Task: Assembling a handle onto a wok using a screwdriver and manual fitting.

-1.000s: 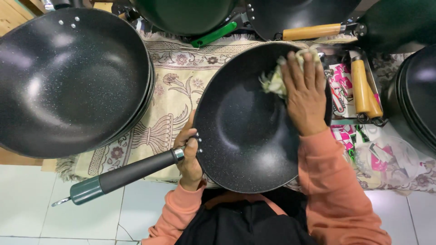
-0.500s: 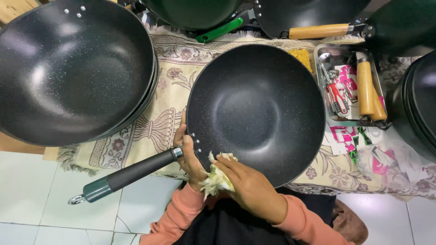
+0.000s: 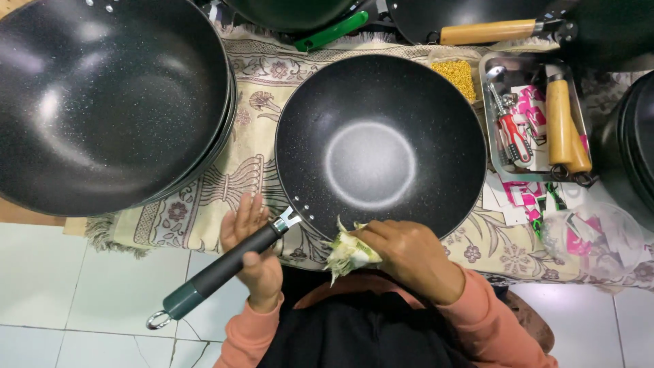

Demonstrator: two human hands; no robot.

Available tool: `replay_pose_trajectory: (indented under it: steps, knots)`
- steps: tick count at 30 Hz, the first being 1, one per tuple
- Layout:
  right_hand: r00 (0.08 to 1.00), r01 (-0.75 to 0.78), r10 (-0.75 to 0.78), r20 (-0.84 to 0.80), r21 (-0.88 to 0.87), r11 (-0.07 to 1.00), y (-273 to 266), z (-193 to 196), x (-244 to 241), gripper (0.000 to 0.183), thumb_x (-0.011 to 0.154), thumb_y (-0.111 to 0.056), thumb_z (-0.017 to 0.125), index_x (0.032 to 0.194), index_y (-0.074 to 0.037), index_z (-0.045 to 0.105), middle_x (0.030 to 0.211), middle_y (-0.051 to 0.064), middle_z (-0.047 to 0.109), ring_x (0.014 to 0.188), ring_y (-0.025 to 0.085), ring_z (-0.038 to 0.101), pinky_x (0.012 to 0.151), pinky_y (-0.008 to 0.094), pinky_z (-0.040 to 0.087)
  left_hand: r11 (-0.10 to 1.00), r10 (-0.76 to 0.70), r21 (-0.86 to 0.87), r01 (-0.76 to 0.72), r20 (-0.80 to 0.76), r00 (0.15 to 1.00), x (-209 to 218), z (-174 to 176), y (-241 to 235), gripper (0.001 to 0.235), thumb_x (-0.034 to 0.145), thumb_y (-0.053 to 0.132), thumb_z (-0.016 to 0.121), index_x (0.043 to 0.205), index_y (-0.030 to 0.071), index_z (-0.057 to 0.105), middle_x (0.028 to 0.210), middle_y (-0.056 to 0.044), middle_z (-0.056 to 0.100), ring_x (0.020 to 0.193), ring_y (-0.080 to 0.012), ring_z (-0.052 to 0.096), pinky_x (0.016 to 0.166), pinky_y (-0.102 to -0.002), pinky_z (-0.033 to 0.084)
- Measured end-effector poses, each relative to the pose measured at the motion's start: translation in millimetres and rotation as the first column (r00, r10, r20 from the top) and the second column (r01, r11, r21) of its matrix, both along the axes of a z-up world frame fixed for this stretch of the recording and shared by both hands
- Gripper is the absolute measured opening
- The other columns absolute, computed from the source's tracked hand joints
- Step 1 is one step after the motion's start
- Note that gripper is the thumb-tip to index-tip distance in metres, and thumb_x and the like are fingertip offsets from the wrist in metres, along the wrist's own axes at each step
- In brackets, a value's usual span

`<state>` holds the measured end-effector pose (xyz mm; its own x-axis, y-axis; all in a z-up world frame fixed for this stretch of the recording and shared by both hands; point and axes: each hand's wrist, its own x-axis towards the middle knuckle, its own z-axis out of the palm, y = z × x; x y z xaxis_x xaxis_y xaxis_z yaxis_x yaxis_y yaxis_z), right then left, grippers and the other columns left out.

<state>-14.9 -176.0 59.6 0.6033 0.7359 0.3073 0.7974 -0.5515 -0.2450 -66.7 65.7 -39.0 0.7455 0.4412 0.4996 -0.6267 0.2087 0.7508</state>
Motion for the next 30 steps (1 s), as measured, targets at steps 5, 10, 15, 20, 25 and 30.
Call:
replay_pose_trajectory:
  steps: [5,10,15,20,25,30]
  knots:
    - [0.999,-0.033,0.034,-0.028,0.031,0.999,-17.7,-0.8,20.1,0.031,0.071,-0.009,0.067,0.102,-0.011,0.069,0.089,0.001,0.065,0.073,0.023,0.062,0.065,0.034,0.05,0.94,0.334,0.069,-0.335,0.031,0.942,-33.8,3.2,11.1,0.058,0.106,0.07,0.046,0.139,0.022,0.042,0.126,-0.003,0.054,0.124,-0.022,0.053,0.112,-0.038,0.044]
    - [0.958,-0.075,0.147,-0.246,0.282,0.956,-17.6,-0.9,36.9,0.031,0.083,-0.036,0.068,0.09,-0.006,0.07,0.078,0.003,0.067,0.061,0.017,0.06,0.057,0.032,0.047,0.923,0.385,-0.031,-0.383,0.072,0.92,-35.9,12.7,-3.6,0.037,0.104,0.06,0.052,0.095,0.024,0.05,0.086,0.002,0.057,0.091,-0.0163,0.055,0.089,-0.032,0.047]
    - [0.889,-0.08,0.364,-0.278,0.689,0.721,33.8,-22.0,50.2,0.02,0.097,-0.001,0.045,0.104,-0.002,0.064,0.095,0.008,0.059,0.081,0.017,0.054,0.069,0.025,0.05,0.949,0.313,-0.051,-0.31,0.086,0.946,-34.0,14.8,-14.9,0.033,0.098,0.049,0.065,0.088,0.02,0.052,0.109,-0.006,0.056,0.106,-0.0205,0.052,0.093,-0.033,0.041]
    - [0.971,-0.215,0.238,0.012,0.472,0.855,115.8,-37.5,-3.7,0.043,0.105,-0.044,0.044,0.117,-0.009,0.065,0.111,0.012,0.064,0.114,0.041,0.061,0.102,0.052,0.048,0.895,0.444,-0.003,-0.446,0.106,0.89,-23.8,21.0,-30.0,0.042,0.098,0.057,0.061,0.089,0.019,0.043,0.133,-0.014,0.046,0.128,-0.0228,0.047,0.111,-0.033,0.037]
    - [0.96,-0.278,0.232,0.153,0.549,0.788,126.2,-54.9,-34.5,0.051,0.104,-0.057,0.042,0.125,-0.019,0.068,0.121,0.006,0.066,0.123,0.033,0.061,0.109,0.048,0.042,0.863,0.496,0.011,-0.505,0.162,0.853,-18.4,-0.1,-23.4,0.054,0.096,0.066,0.055,0.106,0.016,0.037,0.138,-0.022,0.037,0.133,-0.0304,0.04,0.115,-0.039,0.034]
    - [0.978,-0.201,0.2,0.051,0.46,0.865,107.0,-53.9,0.1,0.063,0.103,-0.066,0.029,0.117,-0.019,0.067,0.108,0.002,0.065,0.111,0.028,0.061,0.103,0.044,0.036,0.865,0.472,0.011,-0.502,0.318,0.822,-19.9,-21.1,-18.7,0.088,0.086,0.081,0.053,0.139,0.014,0.035,0.146,-0.033,0.028,0.141,-0.046,0.031,0.12,-0.05,0.028]
